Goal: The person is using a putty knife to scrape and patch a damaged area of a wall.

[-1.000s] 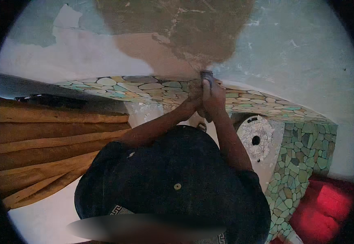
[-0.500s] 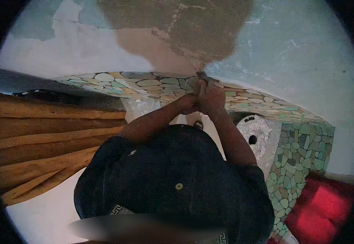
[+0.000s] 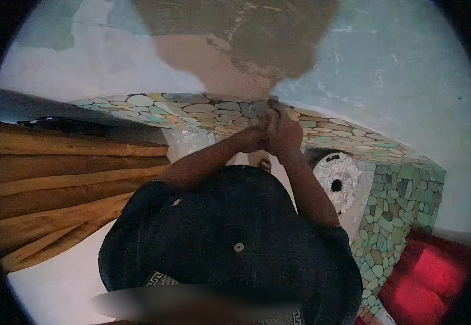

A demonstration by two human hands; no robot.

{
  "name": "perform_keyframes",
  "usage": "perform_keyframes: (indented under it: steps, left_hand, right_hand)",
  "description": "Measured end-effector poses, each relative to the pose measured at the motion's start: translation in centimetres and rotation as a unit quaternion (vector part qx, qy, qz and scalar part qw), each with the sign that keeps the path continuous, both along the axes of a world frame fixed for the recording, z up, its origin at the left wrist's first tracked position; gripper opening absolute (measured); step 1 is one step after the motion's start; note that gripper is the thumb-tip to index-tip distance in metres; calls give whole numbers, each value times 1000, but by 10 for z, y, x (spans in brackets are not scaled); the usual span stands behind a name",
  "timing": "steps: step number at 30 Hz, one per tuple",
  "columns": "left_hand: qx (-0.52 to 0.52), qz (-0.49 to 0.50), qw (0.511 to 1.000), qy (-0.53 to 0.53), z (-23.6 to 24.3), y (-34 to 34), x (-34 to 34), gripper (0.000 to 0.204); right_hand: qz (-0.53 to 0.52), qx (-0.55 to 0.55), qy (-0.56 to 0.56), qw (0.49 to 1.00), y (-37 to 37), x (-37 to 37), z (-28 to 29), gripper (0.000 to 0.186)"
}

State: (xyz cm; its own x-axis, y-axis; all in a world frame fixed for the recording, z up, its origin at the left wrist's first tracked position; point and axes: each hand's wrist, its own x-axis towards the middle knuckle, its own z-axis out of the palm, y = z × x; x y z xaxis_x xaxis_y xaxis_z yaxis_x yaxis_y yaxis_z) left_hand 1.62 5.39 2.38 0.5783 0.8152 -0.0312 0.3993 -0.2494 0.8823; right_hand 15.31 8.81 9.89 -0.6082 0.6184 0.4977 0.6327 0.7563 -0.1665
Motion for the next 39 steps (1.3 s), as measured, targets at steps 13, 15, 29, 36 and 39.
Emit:
perform_keyframes:
  steps: [13, 15, 29, 36, 39]
  left_hand:
    - [-145, 71, 987, 2, 18, -2, -14, 31]
    - [-183, 86, 977, -71, 14, -3, -3, 32]
    - [-47, 76, 996, -4, 4, 6, 2, 36]
    - [-187, 93, 978, -23, 45, 1, -1, 41]
    - [-139, 120, 979, -89, 5, 4, -9, 43]
  right_hand:
    - [12, -104, -33, 994, 3, -14, -14, 24]
    - [-98, -162, 25, 982, -2, -5, -15, 34]
    - [-88, -177, -31, 980, 10, -18, 8, 30]
    - [-81, -125, 31, 988, 2, -9, -7, 32]
    - [0, -42, -48, 998, 13, -16, -9, 35]
